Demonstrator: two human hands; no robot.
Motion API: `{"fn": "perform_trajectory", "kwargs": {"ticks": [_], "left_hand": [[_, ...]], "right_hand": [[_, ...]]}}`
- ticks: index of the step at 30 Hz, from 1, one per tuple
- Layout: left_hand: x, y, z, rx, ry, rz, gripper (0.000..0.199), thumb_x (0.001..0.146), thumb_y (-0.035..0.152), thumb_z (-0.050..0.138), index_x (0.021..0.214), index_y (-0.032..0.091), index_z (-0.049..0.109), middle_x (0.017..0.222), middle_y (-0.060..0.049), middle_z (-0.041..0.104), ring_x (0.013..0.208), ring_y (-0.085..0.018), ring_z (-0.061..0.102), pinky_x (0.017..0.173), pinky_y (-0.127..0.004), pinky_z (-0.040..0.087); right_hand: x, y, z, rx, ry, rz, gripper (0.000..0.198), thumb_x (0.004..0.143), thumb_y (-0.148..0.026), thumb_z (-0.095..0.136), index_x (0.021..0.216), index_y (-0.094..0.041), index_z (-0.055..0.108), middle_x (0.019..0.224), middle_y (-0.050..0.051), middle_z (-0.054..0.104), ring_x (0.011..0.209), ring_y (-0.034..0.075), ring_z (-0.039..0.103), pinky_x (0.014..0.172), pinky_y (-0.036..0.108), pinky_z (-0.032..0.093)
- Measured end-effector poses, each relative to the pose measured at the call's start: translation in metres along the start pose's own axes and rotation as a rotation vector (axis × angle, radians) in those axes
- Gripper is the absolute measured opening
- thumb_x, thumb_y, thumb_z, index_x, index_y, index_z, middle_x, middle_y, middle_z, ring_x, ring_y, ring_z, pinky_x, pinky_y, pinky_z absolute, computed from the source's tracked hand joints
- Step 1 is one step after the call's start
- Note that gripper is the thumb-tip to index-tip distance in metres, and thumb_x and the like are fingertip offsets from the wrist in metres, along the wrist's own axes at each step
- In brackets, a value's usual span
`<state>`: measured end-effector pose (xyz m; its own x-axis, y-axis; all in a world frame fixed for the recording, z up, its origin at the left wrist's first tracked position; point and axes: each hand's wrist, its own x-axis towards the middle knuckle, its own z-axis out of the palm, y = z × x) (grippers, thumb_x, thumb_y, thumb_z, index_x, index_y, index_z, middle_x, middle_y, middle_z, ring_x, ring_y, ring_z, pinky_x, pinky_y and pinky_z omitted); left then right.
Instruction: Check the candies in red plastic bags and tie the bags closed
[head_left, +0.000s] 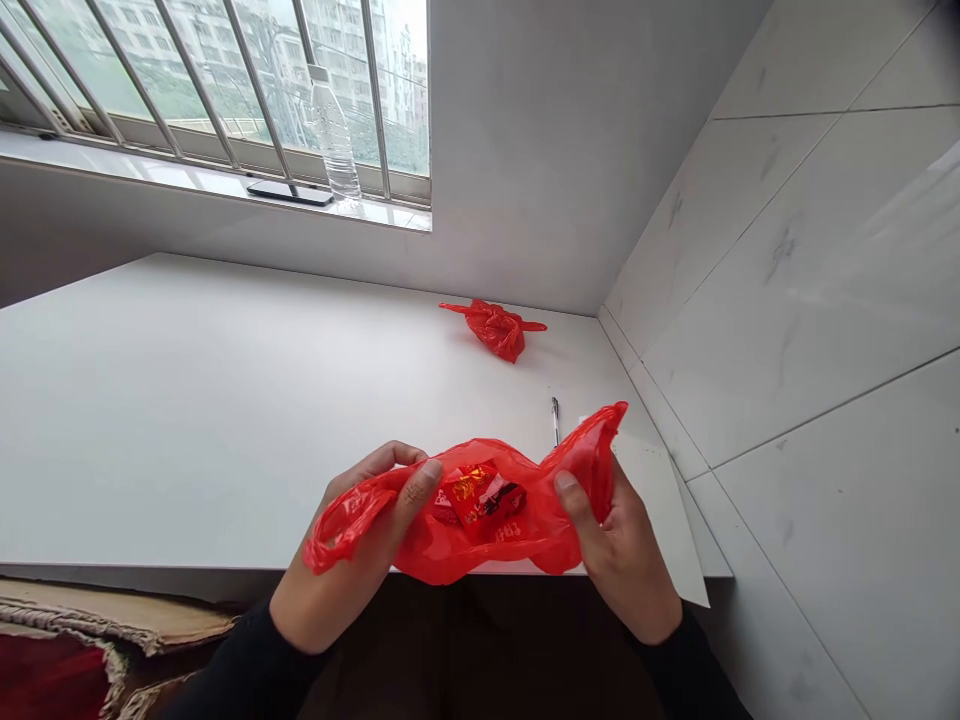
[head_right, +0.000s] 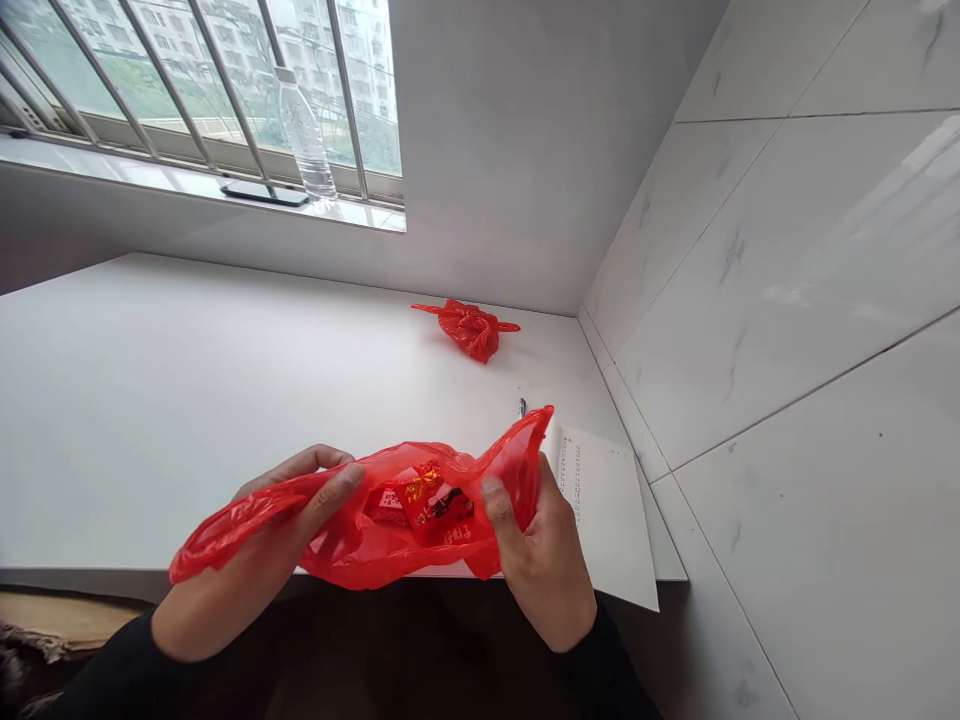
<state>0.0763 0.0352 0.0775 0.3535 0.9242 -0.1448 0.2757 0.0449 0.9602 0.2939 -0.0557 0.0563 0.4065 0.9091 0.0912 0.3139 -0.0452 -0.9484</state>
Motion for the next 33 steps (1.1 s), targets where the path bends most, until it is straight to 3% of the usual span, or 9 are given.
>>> {"fn": "perform_trajectory", "kwargs": {"ticks": [4, 8, 9, 11, 13, 15, 19, 25, 33], "left_hand": [[-0.001, 0.003, 0.001, 0.119, -0.013, 0.053, 0.039, 0.092, 0.061, 0.05, 0.08, 0.026, 0.061, 0.078, 0.004, 0.064, 0.074, -0.016, 0.059, 0.07, -0.024, 0.044], [-0.002, 0.006, 0.006, 0.053, 0.04, 0.071, 0.037, 0.092, 0.058, 0.051, 0.08, 0.025, 0.062, 0.078, 0.003, 0.064, 0.077, -0.016, 0.061, 0.072, -0.023, 0.045], [-0.003, 0.007, 0.007, 0.029, 0.062, 0.075, 0.036, 0.092, 0.057, 0.052, 0.081, 0.025, 0.062, 0.078, 0.003, 0.064, 0.076, -0.016, 0.061, 0.071, -0.023, 0.045], [-0.003, 0.009, 0.01, -0.008, 0.099, 0.087, 0.034, 0.092, 0.056, 0.053, 0.083, 0.025, 0.063, 0.077, 0.003, 0.064, 0.075, -0.017, 0.061, 0.07, -0.023, 0.046], [-0.004, 0.01, 0.012, -0.024, 0.113, 0.088, 0.033, 0.09, 0.056, 0.055, 0.084, 0.024, 0.064, 0.077, 0.002, 0.065, 0.073, -0.017, 0.061, 0.064, -0.024, 0.047], [-0.004, 0.009, 0.013, -0.033, 0.099, 0.058, 0.034, 0.088, 0.057, 0.057, 0.083, 0.024, 0.063, 0.07, 0.002, 0.062, 0.06, -0.016, 0.057, 0.053, -0.024, 0.043], [-0.005, 0.004, 0.016, -0.101, 0.032, 0.006, 0.035, 0.087, 0.057, 0.058, 0.084, 0.023, 0.063, 0.055, 0.003, 0.054, 0.044, -0.014, 0.047, 0.041, -0.025, 0.033], [-0.004, 0.0, 0.02, -0.049, 0.032, 0.104, 0.029, 0.091, 0.049, 0.057, 0.083, 0.023, 0.065, 0.059, 0.003, 0.057, 0.051, -0.014, 0.049, 0.055, -0.027, 0.043], [0.008, -0.011, 0.008, -0.265, -0.043, 0.045, 0.029, 0.09, 0.051, 0.062, 0.1, 0.024, 0.068, 0.1, -0.003, 0.07, 0.087, -0.018, 0.062, 0.071, -0.024, 0.052]], "right_hand": [[-0.011, -0.011, 0.005, -0.034, 0.239, -0.103, 0.037, 0.091, -0.041, 0.065, 0.122, -0.029, 0.05, 0.11, 0.004, 0.061, 0.098, 0.023, 0.062, 0.085, 0.042, 0.054], [-0.039, -0.037, 0.013, -0.059, 0.659, -0.569, 0.041, 0.081, -0.017, 0.069, 0.117, -0.029, 0.052, 0.105, 0.003, 0.058, 0.095, 0.022, 0.06, 0.088, 0.043, 0.053], [-0.042, -0.042, 0.016, -0.058, 0.63, -0.687, 0.038, 0.082, -0.011, 0.065, 0.113, -0.03, 0.054, 0.098, 0.001, 0.059, 0.09, 0.021, 0.061, 0.084, 0.04, 0.055], [-0.04, -0.047, 0.022, -0.084, 0.318, -0.768, 0.033, 0.088, -0.005, 0.054, 0.108, -0.031, 0.057, 0.09, 0.0, 0.064, 0.084, 0.019, 0.064, 0.077, 0.035, 0.057], [-0.023, -0.041, 0.029, -0.191, -0.11, -0.636, 0.032, 0.095, -0.007, 0.044, 0.112, -0.03, 0.059, 0.097, 0.001, 0.069, 0.09, 0.019, 0.067, 0.08, 0.035, 0.058], [0.0, -0.025, 0.035, -0.437, -0.336, -0.479, 0.037, 0.094, -0.007, 0.043, 0.12, -0.027, 0.06, 0.11, 0.005, 0.069, 0.1, 0.021, 0.067, 0.086, 0.037, 0.057], [0.03, 0.017, 0.044, -0.703, -0.418, -0.419, 0.048, 0.083, -0.009, 0.057, 0.128, -0.026, 0.061, 0.106, 0.008, 0.07, 0.091, 0.028, 0.069, 0.076, 0.038, 0.057], [0.023, 0.039, 0.042, -0.706, -0.331, -0.457, 0.072, 0.068, -0.012, 0.07, 0.136, -0.033, 0.056, 0.115, 0.004, 0.069, 0.096, 0.031, 0.068, 0.076, 0.036, 0.056], [0.022, 0.033, 0.039, -0.739, -0.355, -0.345, 0.046, 0.08, -0.018, 0.062, 0.126, -0.026, 0.058, 0.113, 0.005, 0.068, 0.102, 0.029, 0.065, 0.086, 0.041, 0.053]]}}
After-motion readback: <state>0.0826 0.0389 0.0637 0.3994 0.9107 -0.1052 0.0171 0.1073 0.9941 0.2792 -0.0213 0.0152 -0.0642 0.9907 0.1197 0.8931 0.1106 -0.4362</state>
